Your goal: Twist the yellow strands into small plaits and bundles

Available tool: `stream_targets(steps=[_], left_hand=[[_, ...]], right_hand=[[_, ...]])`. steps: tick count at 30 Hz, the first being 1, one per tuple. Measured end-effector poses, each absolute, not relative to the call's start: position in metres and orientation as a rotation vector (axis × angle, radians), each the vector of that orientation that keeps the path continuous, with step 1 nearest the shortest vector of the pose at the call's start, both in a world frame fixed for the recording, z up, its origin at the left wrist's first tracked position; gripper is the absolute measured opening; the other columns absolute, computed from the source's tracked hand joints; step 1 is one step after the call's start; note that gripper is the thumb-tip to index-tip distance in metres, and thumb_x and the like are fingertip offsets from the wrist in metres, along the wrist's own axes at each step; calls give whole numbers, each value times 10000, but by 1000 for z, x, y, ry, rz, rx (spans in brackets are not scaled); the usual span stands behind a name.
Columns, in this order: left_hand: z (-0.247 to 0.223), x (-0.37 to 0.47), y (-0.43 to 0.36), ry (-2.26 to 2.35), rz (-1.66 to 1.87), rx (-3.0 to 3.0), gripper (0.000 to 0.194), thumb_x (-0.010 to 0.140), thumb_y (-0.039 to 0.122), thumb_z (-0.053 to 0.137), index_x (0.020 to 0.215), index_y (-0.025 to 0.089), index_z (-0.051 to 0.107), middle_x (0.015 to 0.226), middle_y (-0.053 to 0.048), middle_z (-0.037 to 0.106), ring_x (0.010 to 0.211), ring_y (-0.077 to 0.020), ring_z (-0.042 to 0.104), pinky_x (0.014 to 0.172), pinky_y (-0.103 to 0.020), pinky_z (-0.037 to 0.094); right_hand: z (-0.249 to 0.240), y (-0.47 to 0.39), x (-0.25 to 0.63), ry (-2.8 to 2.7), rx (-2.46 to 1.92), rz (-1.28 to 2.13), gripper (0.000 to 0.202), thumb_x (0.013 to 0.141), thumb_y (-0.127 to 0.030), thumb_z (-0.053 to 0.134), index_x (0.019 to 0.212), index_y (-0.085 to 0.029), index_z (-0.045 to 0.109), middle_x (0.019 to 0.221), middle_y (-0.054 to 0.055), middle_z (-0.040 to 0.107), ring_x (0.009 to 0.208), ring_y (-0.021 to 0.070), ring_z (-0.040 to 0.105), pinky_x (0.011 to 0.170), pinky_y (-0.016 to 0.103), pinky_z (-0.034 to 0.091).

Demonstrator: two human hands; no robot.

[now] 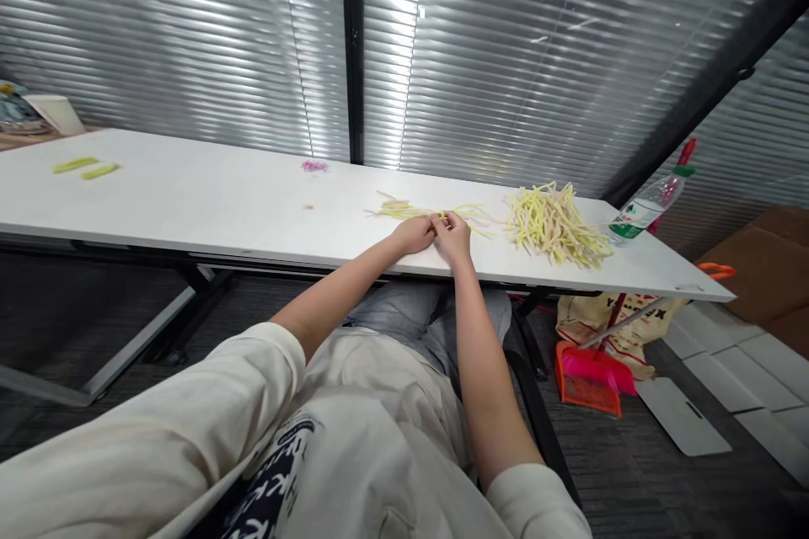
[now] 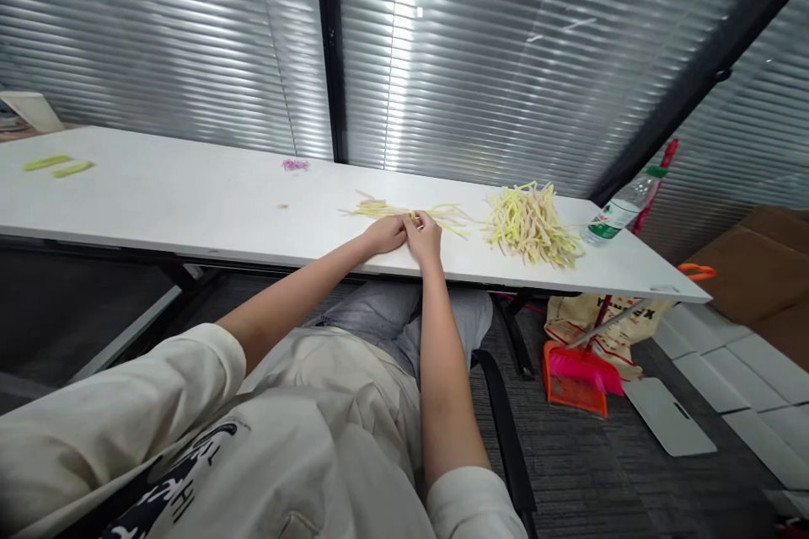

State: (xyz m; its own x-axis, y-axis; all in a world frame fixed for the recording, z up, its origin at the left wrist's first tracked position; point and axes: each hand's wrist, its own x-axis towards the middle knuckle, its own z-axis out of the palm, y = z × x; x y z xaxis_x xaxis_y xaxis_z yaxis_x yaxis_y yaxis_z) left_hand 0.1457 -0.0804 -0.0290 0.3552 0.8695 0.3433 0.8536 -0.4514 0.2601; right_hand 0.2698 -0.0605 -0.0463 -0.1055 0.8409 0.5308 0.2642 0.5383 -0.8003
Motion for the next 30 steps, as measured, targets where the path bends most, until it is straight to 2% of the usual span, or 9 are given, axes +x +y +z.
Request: stream_targets(steps=[10, 23, 30], left_hand=[[-32, 143, -76, 1491, 706, 2601, 433, 891, 188, 342, 1298, 193, 492, 1270, -55, 571, 1133, -171, 540, 994, -299, 389], [-24, 143, -81, 1518, 699, 2582, 464, 866, 172, 340, 1304, 208, 491, 1264, -52, 577, 1117, -181, 553, 958, -305, 417], [-26, 142, -80, 1511, 700, 2559, 441, 888, 231, 337, 1298, 228, 499, 1236, -58, 595, 1104, -192, 564, 945, -308, 425]], right_hand=[[-48, -57, 267, -1560, -950, 699, 394, 710, -526, 570, 893, -178, 592, 651, -23, 555, 620, 129, 510, 621, 244, 411], [-51, -53, 266, -1532, -923, 718, 367, 678, -513, 617, 824, -181, 568, 648, -25, 556, 589, 113, 483, 593, 231, 402], [-50, -54, 266, -1533, -954, 704, 387, 673, -524, 615, 840, -181, 548, 627, -37, 528, 585, 114, 478, 581, 229, 400]])
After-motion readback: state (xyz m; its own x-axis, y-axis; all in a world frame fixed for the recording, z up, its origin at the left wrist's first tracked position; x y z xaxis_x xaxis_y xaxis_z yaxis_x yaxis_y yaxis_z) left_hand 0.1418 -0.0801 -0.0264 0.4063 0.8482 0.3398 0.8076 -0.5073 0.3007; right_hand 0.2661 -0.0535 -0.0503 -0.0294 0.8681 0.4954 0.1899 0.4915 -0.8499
